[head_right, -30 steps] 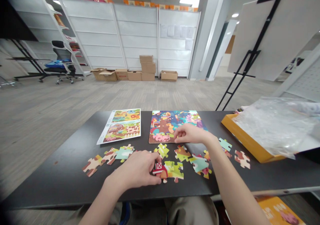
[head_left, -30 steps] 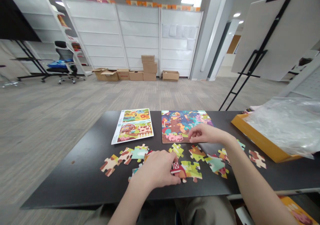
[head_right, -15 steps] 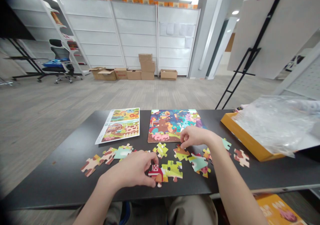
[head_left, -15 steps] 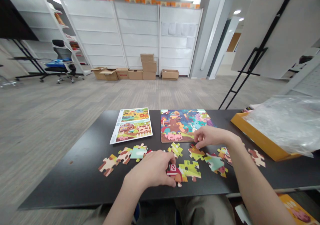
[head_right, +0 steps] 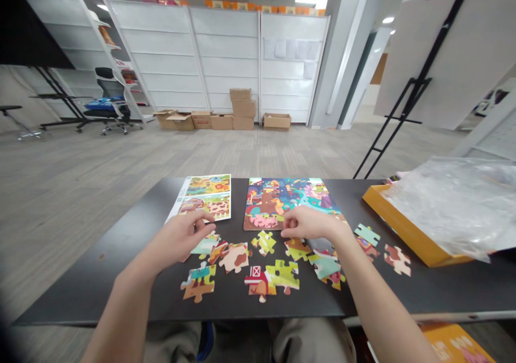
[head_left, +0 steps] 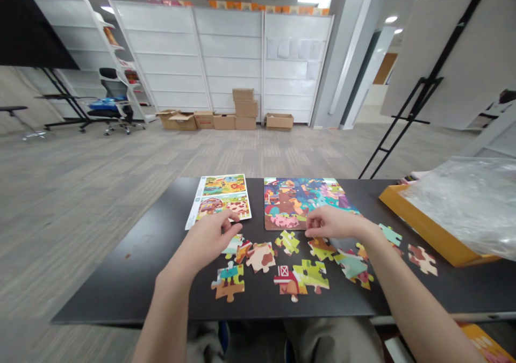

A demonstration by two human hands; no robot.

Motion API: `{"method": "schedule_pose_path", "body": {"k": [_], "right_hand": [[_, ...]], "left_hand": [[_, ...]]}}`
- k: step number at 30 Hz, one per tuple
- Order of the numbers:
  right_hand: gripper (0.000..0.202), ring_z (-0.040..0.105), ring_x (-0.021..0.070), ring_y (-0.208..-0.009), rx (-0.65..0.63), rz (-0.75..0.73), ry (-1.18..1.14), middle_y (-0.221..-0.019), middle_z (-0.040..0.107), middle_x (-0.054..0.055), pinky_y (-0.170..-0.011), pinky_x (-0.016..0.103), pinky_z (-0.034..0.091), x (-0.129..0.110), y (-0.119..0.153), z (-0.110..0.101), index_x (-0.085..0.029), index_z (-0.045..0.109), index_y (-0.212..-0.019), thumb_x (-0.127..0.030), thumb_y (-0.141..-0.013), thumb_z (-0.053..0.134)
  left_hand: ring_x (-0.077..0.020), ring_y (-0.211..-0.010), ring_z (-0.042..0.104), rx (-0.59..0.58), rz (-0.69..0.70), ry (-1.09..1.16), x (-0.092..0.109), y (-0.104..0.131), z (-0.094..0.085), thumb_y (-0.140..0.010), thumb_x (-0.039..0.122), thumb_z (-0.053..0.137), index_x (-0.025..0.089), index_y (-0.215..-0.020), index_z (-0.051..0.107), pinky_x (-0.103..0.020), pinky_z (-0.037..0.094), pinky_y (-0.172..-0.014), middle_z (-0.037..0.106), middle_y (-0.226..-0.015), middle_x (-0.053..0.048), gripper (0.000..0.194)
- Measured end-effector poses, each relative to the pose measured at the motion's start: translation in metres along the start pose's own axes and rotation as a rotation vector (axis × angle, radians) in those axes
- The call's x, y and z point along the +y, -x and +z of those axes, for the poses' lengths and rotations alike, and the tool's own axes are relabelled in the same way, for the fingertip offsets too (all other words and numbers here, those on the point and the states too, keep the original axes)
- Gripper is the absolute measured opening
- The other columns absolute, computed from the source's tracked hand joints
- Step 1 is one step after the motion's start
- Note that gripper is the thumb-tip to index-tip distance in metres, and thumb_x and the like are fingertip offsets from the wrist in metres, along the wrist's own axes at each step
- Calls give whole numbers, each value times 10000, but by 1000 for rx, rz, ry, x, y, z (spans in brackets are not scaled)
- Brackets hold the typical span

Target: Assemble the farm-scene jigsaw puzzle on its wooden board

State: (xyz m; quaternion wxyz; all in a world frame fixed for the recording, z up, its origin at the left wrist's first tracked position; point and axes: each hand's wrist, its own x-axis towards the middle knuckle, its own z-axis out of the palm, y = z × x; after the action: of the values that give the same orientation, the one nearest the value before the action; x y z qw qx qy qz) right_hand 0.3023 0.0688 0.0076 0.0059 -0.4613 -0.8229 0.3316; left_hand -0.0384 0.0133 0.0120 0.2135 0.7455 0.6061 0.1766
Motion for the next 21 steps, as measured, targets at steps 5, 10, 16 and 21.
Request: {"method": "schedule_pose_path", "body": {"k": [5,10,16,21], "right_hand": [[272,621,168,-624,33,-9,45,-729,716,45,-572,269,432,-6,-3,4,-188,680,-806,-452,-857,640],[280,601,162,-611,65,-32,41,-700,699,34,-575,269,424,-13,-6,6,-178,686,-845,-448,-875,618],[325,545,143,-564,106,-75,69,-657,667,23,-544,260,374,-15,-11,12,-180,683,-868,-491,-893,591],[345,541,143,-566,115,-75,43,-661,658,20,-556,264,370,-17,-12,14,-185,676,-865,-511,-907,571]], "left_hand": [[-159,-604,634,-75,-20,37,-22,8,-8,-858,515,545,212,-1069,649,-283,465,-628,708,-863,-3,384],[-249,-1042,659,-66,75,-24,-11,13,2,-789,423,677,212,-1093,689,-331,488,-904,719,-1119,-54,370],[-287,-1151,603,-195,177,-65,21,15,24,-683,450,803,253,-1192,683,-363,484,-955,674,-1220,-57,559],[-304,-1127,608,-246,123,-137,31,12,29,-678,413,810,231,-1200,684,-375,487,-952,662,-1201,-77,567]]}}
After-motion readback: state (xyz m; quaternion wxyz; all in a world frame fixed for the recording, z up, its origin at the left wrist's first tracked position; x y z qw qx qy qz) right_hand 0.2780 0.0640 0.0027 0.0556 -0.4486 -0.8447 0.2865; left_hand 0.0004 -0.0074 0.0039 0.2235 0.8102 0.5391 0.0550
